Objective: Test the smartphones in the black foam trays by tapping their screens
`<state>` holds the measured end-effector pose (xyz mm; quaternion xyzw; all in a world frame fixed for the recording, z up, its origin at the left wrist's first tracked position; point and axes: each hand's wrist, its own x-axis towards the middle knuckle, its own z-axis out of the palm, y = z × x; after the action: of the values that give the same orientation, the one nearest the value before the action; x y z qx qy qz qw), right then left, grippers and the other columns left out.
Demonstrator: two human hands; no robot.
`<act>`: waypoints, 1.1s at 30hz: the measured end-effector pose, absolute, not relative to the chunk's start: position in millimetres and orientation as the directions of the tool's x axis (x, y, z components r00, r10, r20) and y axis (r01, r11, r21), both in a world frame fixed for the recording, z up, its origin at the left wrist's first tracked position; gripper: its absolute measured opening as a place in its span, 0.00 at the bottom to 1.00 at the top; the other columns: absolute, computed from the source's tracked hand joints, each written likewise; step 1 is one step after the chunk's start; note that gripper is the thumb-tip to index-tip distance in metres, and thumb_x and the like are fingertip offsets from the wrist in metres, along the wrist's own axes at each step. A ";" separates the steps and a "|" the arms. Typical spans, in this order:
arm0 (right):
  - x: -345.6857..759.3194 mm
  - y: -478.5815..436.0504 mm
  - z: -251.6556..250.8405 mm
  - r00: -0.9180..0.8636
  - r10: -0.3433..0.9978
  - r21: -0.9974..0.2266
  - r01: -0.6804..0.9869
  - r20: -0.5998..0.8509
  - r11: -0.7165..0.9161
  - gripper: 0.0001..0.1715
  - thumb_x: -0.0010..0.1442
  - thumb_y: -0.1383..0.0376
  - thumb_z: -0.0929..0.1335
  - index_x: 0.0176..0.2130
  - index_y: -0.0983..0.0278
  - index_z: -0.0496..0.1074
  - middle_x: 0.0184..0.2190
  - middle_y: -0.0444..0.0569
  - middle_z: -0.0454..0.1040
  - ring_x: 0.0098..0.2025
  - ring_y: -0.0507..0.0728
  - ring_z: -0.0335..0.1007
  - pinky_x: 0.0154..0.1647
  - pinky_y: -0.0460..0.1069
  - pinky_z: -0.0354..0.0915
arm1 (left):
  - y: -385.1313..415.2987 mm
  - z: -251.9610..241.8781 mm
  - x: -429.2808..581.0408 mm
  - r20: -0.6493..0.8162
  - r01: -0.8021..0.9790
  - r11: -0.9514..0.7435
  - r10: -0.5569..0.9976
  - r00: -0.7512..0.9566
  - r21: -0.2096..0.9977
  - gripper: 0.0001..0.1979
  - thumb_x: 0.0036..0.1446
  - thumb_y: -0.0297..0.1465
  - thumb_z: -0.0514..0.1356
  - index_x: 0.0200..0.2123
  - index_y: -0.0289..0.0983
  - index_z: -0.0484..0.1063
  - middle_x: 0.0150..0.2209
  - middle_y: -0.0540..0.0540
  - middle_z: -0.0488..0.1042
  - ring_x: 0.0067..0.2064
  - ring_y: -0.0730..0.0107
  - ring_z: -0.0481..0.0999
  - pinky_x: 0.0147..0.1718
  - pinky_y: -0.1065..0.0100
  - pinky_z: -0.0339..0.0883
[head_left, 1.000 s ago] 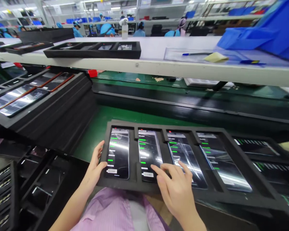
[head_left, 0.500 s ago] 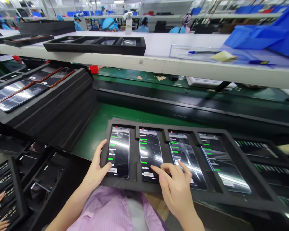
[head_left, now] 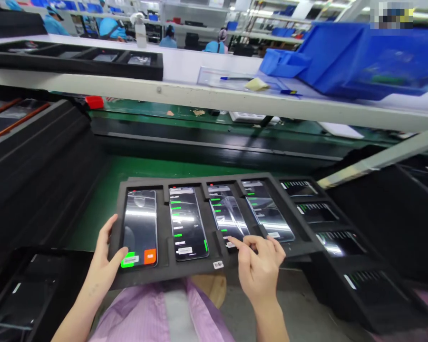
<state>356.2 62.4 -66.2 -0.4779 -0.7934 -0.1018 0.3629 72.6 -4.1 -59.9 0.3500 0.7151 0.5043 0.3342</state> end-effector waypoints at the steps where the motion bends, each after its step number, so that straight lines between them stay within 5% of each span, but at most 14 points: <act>1: 362.0 63.5 -68.4 -0.293 0.702 -0.159 0.850 0.650 0.502 0.20 0.62 0.70 0.57 0.34 0.61 0.76 0.29 0.45 0.64 0.32 0.52 0.59 0.50 0.55 0.51 | -3.6 -59.7 72.6 -0.125 0.171 0.252 0.835 -0.536 0.952 0.30 0.51 0.32 0.56 0.59 0.44 0.55 0.62 0.47 0.56 0.66 0.59 0.48 0.64 0.55 0.39; 5: 377.2 65.1 -73.8 -0.292 0.746 -0.122 0.887 0.598 0.445 0.20 0.63 0.68 0.57 0.36 0.60 0.76 0.32 0.47 0.64 0.36 0.53 0.61 0.52 0.57 0.50 | -2.3 -57.3 73.4 -0.116 0.192 0.256 0.833 -0.541 0.947 0.30 0.51 0.34 0.56 0.59 0.45 0.55 0.61 0.46 0.57 0.65 0.58 0.49 0.63 0.54 0.40; 9: 394.7 66.2 -74.3 -0.034 0.731 -0.179 0.961 0.681 0.211 0.24 0.64 0.65 0.55 0.35 0.62 0.77 0.32 0.48 0.64 0.34 0.54 0.59 0.51 0.58 0.51 | -1.5 -53.4 75.8 -0.129 0.197 0.280 0.823 -0.553 0.940 0.33 0.50 0.36 0.57 0.60 0.44 0.53 0.62 0.46 0.55 0.64 0.57 0.51 0.63 0.52 0.42; 14: 414.3 74.5 -76.0 0.162 0.789 -0.194 0.979 0.593 -0.056 0.28 0.65 0.59 0.52 0.40 0.62 0.77 0.38 0.54 0.65 0.41 0.60 0.59 0.50 0.61 0.52 | -0.7 -53.5 75.7 -0.124 0.204 0.282 0.819 -0.560 0.938 0.35 0.48 0.38 0.57 0.60 0.45 0.53 0.64 0.45 0.54 0.64 0.54 0.52 0.63 0.50 0.43; 22: 436.2 75.4 -86.6 0.169 0.794 -0.203 0.977 0.584 -0.059 0.27 0.64 0.57 0.52 0.42 0.58 0.76 0.46 0.55 0.63 0.47 0.62 0.57 0.52 0.63 0.50 | -5.1 -57.1 80.5 -0.041 0.287 0.242 0.825 -0.564 0.927 0.38 0.45 0.43 0.56 0.61 0.46 0.52 0.62 0.46 0.58 0.63 0.51 0.54 0.61 0.48 0.47; 28: 437.5 76.6 -82.9 0.087 0.894 -0.171 0.985 0.440 -0.012 0.25 0.65 0.58 0.52 0.47 0.54 0.73 0.49 0.53 0.60 0.50 0.61 0.55 0.52 0.62 0.50 | -7.4 -53.6 82.4 -0.024 0.338 0.249 0.835 -0.550 0.908 0.36 0.47 0.43 0.55 0.61 0.46 0.52 0.64 0.49 0.54 0.65 0.54 0.51 0.62 0.53 0.43; 33: 442.0 72.2 -85.1 0.134 0.823 -0.213 0.977 0.552 -0.017 0.25 0.64 0.57 0.53 0.42 0.56 0.75 0.46 0.53 0.63 0.45 0.60 0.57 0.48 0.59 0.51 | -10.4 -54.4 81.1 -0.028 0.351 0.244 0.853 -0.522 0.904 0.38 0.47 0.44 0.55 0.62 0.47 0.50 0.65 0.51 0.51 0.65 0.56 0.51 0.62 0.56 0.41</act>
<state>442.0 72.2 -85.1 -0.6996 -0.6432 -0.1380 0.2790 81.1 -10.4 -54.4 0.4063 0.7404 0.4613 0.2720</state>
